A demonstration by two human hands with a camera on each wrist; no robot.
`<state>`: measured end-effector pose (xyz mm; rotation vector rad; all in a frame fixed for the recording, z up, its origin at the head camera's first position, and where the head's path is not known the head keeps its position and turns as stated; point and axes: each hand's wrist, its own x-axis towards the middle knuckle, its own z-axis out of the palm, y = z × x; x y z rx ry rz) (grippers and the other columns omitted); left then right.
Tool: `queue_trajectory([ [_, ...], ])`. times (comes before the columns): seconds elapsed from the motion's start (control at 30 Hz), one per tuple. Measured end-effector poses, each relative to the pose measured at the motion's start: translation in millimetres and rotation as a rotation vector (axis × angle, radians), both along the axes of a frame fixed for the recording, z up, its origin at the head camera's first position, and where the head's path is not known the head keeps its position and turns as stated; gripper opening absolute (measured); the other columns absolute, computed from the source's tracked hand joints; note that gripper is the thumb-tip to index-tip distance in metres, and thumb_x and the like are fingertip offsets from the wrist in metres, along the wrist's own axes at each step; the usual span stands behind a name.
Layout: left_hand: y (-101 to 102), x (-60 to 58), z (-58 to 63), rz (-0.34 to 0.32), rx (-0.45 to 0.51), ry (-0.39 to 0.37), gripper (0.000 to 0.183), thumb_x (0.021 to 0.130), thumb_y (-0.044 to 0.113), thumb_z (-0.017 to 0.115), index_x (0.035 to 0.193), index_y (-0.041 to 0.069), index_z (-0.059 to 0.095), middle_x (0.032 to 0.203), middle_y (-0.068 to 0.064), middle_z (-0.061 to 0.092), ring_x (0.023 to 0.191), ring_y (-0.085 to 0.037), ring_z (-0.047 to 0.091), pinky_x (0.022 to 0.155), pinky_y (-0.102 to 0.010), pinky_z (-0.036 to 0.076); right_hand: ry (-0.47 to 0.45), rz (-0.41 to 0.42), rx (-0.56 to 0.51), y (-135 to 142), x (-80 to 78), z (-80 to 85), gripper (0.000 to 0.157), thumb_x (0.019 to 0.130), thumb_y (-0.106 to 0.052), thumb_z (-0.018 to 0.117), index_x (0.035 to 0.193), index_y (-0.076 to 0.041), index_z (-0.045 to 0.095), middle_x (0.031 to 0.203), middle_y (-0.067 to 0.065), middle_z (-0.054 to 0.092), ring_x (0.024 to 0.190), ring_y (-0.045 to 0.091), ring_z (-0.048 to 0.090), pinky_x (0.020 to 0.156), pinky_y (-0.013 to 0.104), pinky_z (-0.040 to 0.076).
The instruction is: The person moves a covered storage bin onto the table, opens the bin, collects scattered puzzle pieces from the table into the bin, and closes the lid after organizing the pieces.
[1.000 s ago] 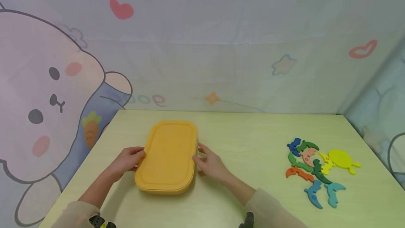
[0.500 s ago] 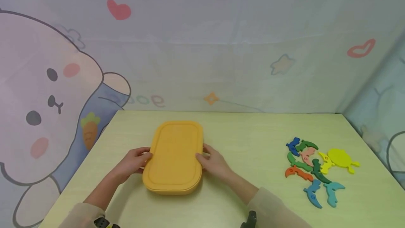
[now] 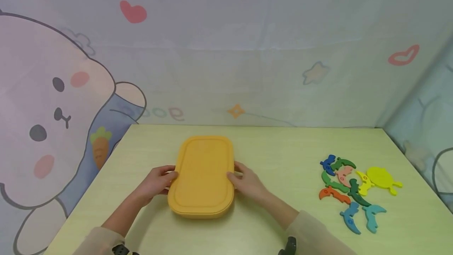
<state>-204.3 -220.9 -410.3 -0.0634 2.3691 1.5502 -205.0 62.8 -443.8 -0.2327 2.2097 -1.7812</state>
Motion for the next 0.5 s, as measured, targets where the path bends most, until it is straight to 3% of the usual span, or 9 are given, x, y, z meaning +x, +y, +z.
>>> queue_trajectory([
  [0.5,24,-3.1,-5.2,0.017,0.035,0.008,0.044,0.092,0.018,0.049,0.132,-0.001,0.045,0.102,-0.013,0.065,0.078,-0.018,0.065,0.067,-0.036,0.056,-0.009,0.009,-0.022,26,1.6,0.4,0.062,0.093,-0.030,0.054,0.144,-0.007,0.028,0.141,0.018,0.037,0.119,0.034,0.049,0.074,0.034,0.056],
])
